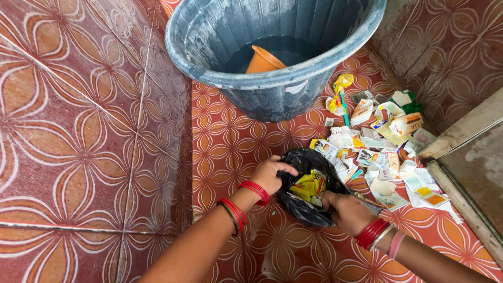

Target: The person picks up scattered plastic wrappers and trash sachets from the floor by hand and puts them into a black plastic bag.

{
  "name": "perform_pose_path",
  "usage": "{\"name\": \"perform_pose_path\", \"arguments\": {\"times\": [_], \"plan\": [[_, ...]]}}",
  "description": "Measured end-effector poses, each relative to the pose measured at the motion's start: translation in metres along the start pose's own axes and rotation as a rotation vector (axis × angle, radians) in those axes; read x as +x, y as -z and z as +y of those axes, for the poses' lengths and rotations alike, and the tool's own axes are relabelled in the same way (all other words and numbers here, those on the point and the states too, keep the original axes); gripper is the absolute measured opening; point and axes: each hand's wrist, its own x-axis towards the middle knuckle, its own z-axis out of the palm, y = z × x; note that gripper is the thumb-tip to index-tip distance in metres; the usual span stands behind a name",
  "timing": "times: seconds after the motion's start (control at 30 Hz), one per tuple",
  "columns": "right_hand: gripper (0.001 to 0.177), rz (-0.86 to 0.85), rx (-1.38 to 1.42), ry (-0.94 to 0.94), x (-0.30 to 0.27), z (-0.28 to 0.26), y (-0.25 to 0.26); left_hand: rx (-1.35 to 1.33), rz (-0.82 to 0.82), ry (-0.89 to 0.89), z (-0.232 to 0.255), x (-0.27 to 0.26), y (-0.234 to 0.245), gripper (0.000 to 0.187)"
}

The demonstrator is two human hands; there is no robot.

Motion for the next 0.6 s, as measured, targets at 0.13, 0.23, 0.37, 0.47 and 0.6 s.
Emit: {"name": "perform_pose_path", "arguments": {"times": [0.13,0.23,0.37,0.47,0.6], "plan": [[0.035,0.008,-0.102,-0.090,-0.006,-0.012,0.011,0.153,-0.127,-0.072,0.043,-0.007,0.020,0.078],[0.039,0.202,-0.112,-0.025,-0.004,-0.019,0.015,0.158,-0.133,-0.186,0.073,-0.010,0.027,0.091],[0.056,0.218,-0.031,0.080,-0.006,-0.037,0.019,0.019,-0.168,-0.268,0.100,-0.015,0.040,0.091],[0.046,-0.053,-0.224,-0.137,-0.012,-0.055,0.021,-0.124,-0.126,-0.248,0.116,-0.020,0.063,0.087],[0.050,0.341,-0.347,0.454,-0.009,-0.051,0.025,-0.200,0.076,-0.248,0.124,-0.025,0.100,0.095]]}}
